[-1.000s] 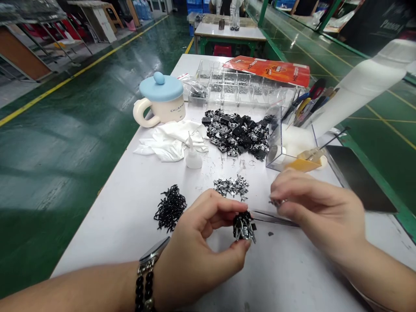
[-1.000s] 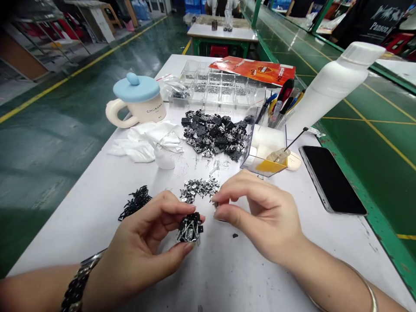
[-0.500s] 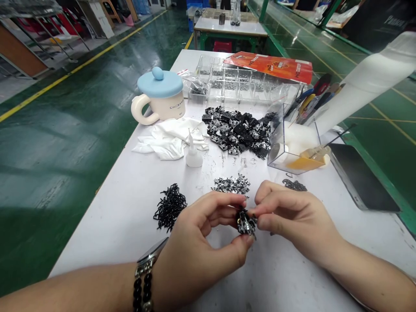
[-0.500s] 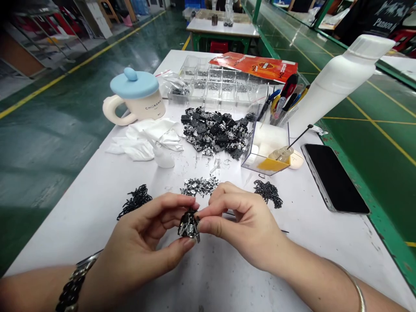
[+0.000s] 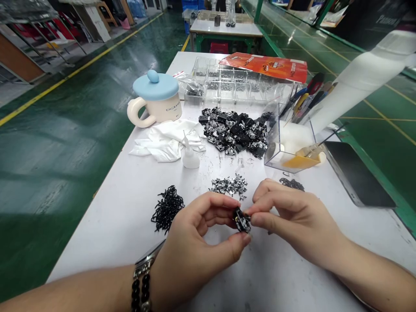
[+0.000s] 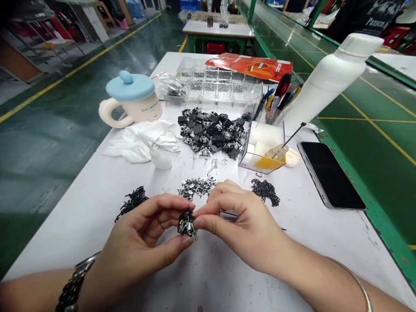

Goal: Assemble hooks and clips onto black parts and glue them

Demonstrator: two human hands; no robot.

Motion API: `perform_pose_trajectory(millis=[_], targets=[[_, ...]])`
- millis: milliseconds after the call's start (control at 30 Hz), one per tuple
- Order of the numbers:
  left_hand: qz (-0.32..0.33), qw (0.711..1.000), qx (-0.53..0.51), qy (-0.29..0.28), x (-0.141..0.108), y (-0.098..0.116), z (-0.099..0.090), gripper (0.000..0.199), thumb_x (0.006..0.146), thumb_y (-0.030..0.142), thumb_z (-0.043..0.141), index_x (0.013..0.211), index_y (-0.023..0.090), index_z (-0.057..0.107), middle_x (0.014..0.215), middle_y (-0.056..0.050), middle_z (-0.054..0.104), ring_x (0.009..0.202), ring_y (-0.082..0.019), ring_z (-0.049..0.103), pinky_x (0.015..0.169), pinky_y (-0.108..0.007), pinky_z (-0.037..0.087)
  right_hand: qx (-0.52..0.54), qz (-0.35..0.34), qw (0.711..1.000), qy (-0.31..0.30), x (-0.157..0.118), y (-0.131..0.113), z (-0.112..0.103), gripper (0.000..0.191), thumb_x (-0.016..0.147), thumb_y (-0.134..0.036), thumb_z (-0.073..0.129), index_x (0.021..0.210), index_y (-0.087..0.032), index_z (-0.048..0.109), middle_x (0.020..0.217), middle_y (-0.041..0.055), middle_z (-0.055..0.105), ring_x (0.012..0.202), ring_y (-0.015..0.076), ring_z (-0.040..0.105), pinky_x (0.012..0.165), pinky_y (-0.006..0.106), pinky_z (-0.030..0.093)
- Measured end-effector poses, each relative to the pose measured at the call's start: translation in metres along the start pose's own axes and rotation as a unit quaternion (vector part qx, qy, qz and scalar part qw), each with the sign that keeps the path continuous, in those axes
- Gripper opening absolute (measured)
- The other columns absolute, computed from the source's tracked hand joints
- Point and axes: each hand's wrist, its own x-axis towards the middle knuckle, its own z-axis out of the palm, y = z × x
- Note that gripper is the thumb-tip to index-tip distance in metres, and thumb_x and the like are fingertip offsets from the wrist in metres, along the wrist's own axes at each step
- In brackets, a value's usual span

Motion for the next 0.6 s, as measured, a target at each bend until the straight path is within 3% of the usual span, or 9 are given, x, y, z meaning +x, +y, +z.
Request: perform_pose_trajectory(millis=[200,600], targets=[[0.008,1.000,0.014,0.004,0.0014,-0.0010,0.0006,0.030,0.070,0.013,0.073,0.095,0.023,0.059,0.089,0.005,0.067,0.084,-0.006,0.063,0.080,-0.010,0.053,-0.115,-0.023,0.993,0.028,-0.0037,-0.0077,0.0031,0.009,0.087,-0.021,0.058,0.081,-0.024,0.064,0.074,-0.0029,0.054,0.075,0.0097,0.050,0.066,0.025,0.039],[0.044,0.998,0.046,0.023,-0.0003,-0.0022,0.0002,0.034,0.070,0.009,0.072,0.096,0.028,0.060,0.092,0.007,0.065,0.086,-0.005,0.063,0.082,-0.007,0.051,-0.132,-0.072,0.984,0.093,-0.0062,-0.0101,0.0097,0.014,0.079,-0.007,0.059,0.080,-0.021,0.063,0.071,-0.0016,0.055,0.072,0.0115,0.051,0.064,0.026,0.040]])
